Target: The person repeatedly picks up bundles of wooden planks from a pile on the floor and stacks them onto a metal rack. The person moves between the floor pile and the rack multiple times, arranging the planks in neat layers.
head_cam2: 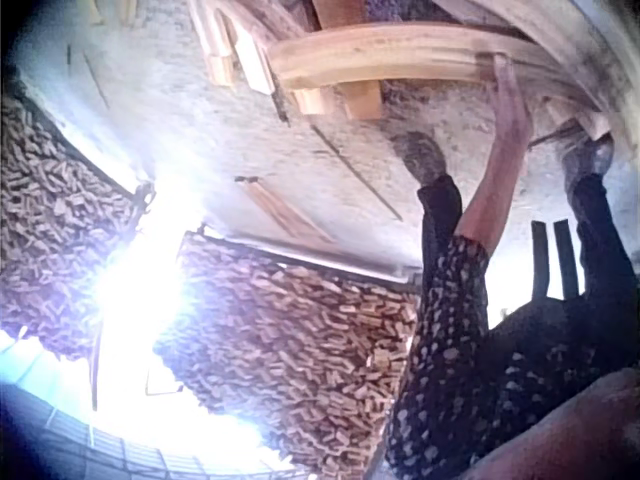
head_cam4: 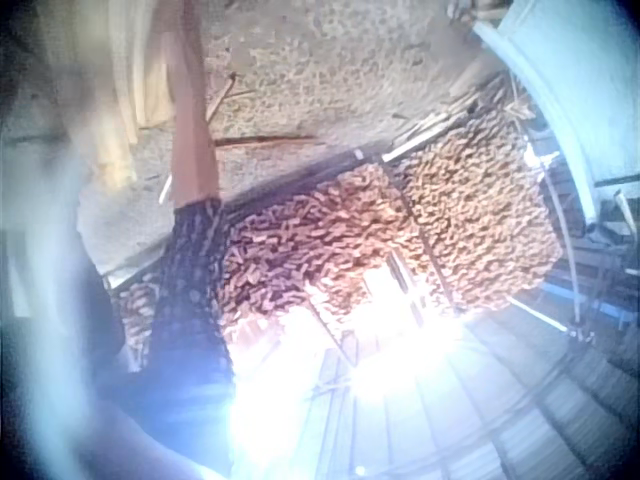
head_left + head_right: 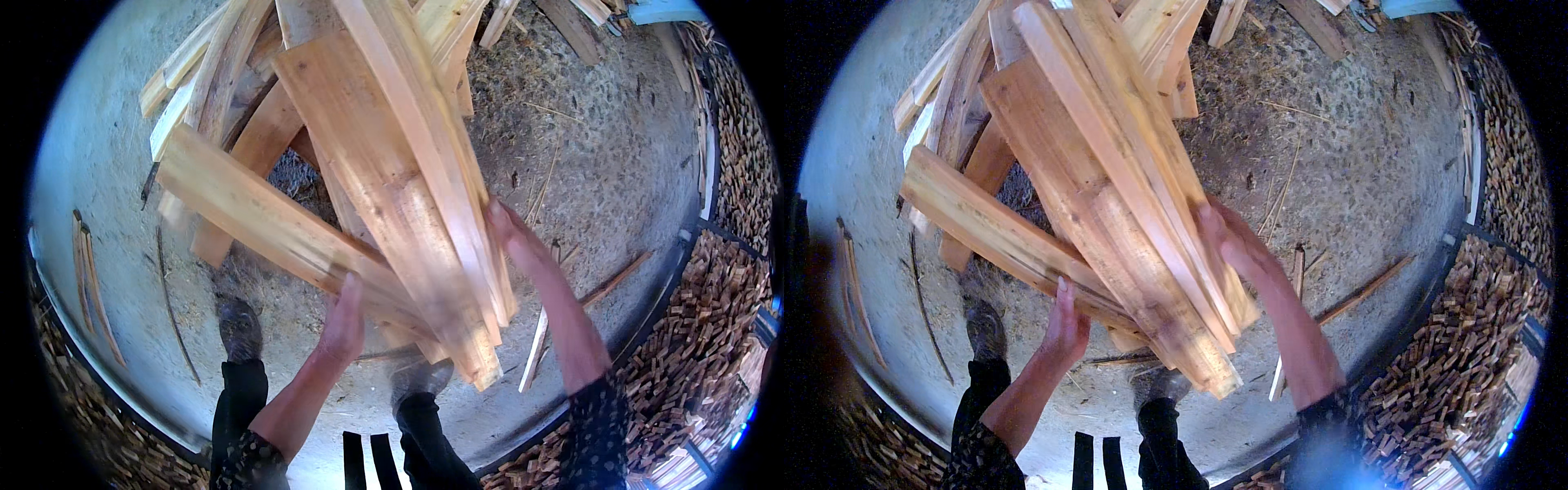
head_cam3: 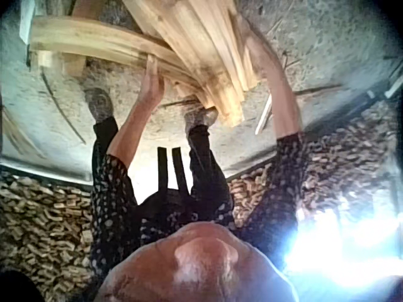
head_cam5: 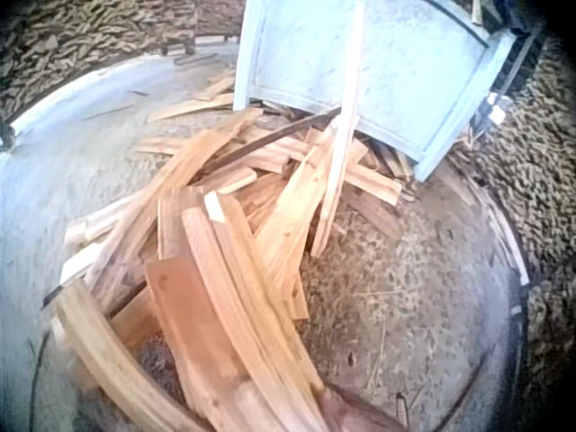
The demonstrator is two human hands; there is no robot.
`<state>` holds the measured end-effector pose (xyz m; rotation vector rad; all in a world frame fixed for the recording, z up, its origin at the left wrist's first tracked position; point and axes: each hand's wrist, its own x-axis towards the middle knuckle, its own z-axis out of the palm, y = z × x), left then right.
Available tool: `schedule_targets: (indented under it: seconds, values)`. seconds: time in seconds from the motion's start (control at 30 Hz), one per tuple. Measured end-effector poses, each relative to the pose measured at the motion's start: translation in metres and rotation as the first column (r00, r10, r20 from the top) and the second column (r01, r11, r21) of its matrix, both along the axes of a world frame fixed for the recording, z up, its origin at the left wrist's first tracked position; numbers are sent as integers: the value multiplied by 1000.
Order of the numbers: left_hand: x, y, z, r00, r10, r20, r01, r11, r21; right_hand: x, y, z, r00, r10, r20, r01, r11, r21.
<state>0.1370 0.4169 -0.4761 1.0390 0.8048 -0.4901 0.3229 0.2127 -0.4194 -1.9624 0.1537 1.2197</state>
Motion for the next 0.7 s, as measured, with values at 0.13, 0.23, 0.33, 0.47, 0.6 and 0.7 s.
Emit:
schedule_targets:
  seconds: [0.13, 0.23, 0.33, 0.47, 0.6, 0.7]
  values:
    - [11, -8, 13, 965, 260, 42, -247, 950, -193, -34, -7, -6, 974, -224, 38, 213, 958, 192]
    - [-9, 3, -12, 993, 53, 107, -45, 996, -75, -31, -6, -7, 979, -205, 9, 200, 963, 183]
    - [-25, -9, -40, 939, -113, 326, 45, 977, 209, -49, -25, -28, 933, -354, -63, 359, 918, 170]
    - [-33, 2, -59, 960, -87, 264, 93, 996, -9, -50, -16, -26, 893, -414, -176, 450, 826, 339]
    - [-10, 15, -37, 993, -57, 103, 80, 969, -235, -44, -18, -26, 872, -444, -206, 489, 792, 365]
    - [6, 16, -16, 993, -49, 110, 86, 926, -368, -37, -18, -25, 836, -472, -281, 542, 789, 289]
